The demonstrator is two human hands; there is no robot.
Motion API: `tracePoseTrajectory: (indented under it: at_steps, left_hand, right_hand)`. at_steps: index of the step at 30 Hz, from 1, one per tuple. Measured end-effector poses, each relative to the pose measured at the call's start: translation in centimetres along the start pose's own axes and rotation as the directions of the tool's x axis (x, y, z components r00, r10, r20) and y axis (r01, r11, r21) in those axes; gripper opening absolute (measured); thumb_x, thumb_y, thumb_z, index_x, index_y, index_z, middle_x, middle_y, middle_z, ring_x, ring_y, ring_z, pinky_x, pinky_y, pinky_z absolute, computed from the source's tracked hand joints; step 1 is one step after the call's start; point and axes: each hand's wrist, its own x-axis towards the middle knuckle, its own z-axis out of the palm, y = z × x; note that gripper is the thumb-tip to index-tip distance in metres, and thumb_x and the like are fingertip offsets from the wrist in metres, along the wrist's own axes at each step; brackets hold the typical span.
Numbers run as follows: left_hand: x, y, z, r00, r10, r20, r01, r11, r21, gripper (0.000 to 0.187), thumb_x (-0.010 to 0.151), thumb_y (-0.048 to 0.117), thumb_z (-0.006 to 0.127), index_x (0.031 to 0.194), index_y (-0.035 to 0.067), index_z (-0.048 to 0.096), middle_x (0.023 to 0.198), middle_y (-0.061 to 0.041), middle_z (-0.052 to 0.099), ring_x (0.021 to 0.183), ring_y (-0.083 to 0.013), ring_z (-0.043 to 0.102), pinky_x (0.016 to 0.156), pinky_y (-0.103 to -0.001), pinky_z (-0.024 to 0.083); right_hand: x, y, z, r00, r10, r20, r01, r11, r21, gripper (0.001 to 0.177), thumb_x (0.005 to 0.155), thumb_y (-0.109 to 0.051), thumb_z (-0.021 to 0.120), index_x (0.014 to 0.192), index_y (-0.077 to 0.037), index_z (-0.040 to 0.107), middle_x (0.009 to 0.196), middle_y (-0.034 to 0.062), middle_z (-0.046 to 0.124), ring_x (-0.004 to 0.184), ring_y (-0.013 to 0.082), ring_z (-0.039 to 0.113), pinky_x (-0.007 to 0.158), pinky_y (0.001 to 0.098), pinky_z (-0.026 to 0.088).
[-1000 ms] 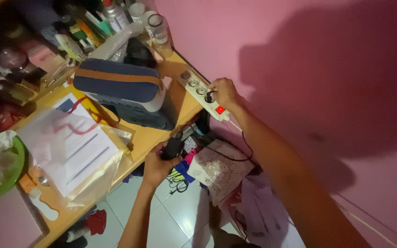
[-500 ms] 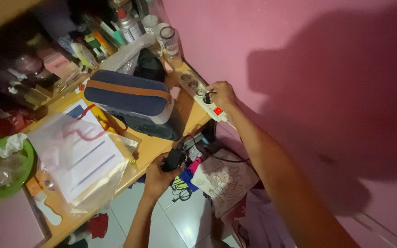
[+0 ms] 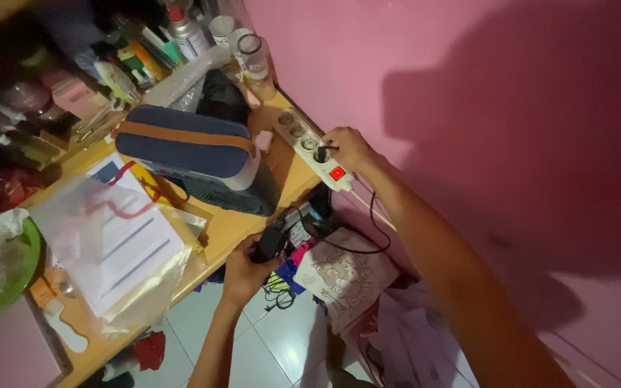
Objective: The person plugs a black laptop charger into a power strip on the desk and connects it to the laptop, then plugs a white charger into the strip. They then plug in a small appliance on the desk, press its switch, and its indicator lights turn red and then green.
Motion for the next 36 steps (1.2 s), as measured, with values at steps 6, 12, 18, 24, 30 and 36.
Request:
tracePoseTrajectory:
  at_steps: [6, 12, 18, 24, 30, 36]
  left_hand:
    - [-0.2, 0.6, 0.0, 0.996, -0.089, 0.021, 0.087, 0.994, 0.071, 0.043, 0.068, 0.004, 0.086, 0.107, 0.001, 0.069, 0.086, -0.009, 0.073, 0.069, -0.0172, 0.067, 0.063, -0.032, 0.054]
    - [-0.2, 0.5, -0.2, 0.957, 0.291, 0.001, -0.291, 0.955, 0.050, 0.044, 0.068, 0.004, 0.089, 0.107, -0.001, 0.069, 0.091, -0.008, 0.075, 0.079, -0.0133, 0.070, 0.071, -0.029, 0.055]
    - [-0.3, 0.5, -0.5, 0.999, -0.033, 0.022, 0.030, 0.993, 0.112, 0.043, 0.067, 0.006, 0.088, 0.106, 0.001, 0.070, 0.083, -0.008, 0.074, 0.068, -0.0145, 0.067, 0.062, -0.030, 0.055]
    - [-0.6, 0.4, -0.7, 1.000, 0.021, 0.015, -0.022, 0.999, 0.046, 0.042, 0.067, 0.007, 0.087, 0.106, 0.003, 0.073, 0.088, -0.004, 0.076, 0.078, -0.0123, 0.069, 0.074, -0.029, 0.056]
    - [-0.9, 1.2, -1.6, 0.998, 0.069, -0.004, -0.066, 0.977, 0.202, 0.053, 0.060, 0.009, 0.091, 0.110, 0.004, 0.073, 0.097, -0.010, 0.071, 0.083, -0.0200, 0.071, 0.076, -0.032, 0.057]
    - [-1.2, 3.7, -2.5, 1.000, 0.018, -0.005, -0.017, 0.975, 0.220, 0.078, 0.056, 0.009, 0.089, 0.125, 0.002, 0.055, 0.100, -0.013, 0.071, 0.088, -0.0214, 0.073, 0.077, -0.036, 0.059]
  right_hand:
    - [-1.5, -1.7, -1.4, 1.000, 0.003, -0.025, -0.003, 1.000, 0.013, 0.038, 0.078, -0.006, 0.077, 0.115, -0.001, 0.070, 0.107, 0.0190, 0.075, 0.096, 0.0294, 0.075, 0.086, 0.0373, 0.058]
    - [-2.9, -3.4, -3.3, 0.992, 0.125, 0.031, -0.125, 0.992, 0.001, 0.033, 0.091, -0.007, 0.061, 0.123, -0.007, 0.070, 0.105, 0.0202, 0.073, 0.093, 0.0318, 0.074, 0.083, 0.0403, 0.057]
    - [-3.6, -3.6, -3.4, 0.998, 0.049, 0.041, -0.050, 0.999, 0.011, 0.035, 0.092, -0.009, 0.061, 0.127, -0.005, 0.065, 0.114, 0.0199, 0.072, 0.104, 0.0312, 0.071, 0.090, 0.0393, 0.056]
    - [-6.1, -5.8, -4.0, 0.993, 0.079, -0.092, -0.068, 0.990, 0.126, 0.042, 0.086, -0.002, 0.066, 0.128, -0.004, 0.064, 0.116, 0.0174, 0.073, 0.104, 0.0285, 0.074, 0.089, 0.0362, 0.057]
    - [-9.6, -13.1, -2.2, 0.996, -0.087, 0.025, 0.079, 0.970, 0.231, 0.062, 0.077, -0.006, 0.079, 0.137, -0.010, 0.063, 0.137, 0.0120, 0.065, 0.114, 0.0275, 0.067, 0.094, 0.0372, 0.058]
    - [-13.4, -19.8, 0.4, 0.810, -0.512, 0.286, 0.485, 0.859, 0.164, 0.085, 0.059, -0.013, 0.093, 0.136, -0.007, 0.058, 0.136, 0.0180, 0.058, 0.129, 0.0360, 0.050, 0.109, 0.0454, 0.037]
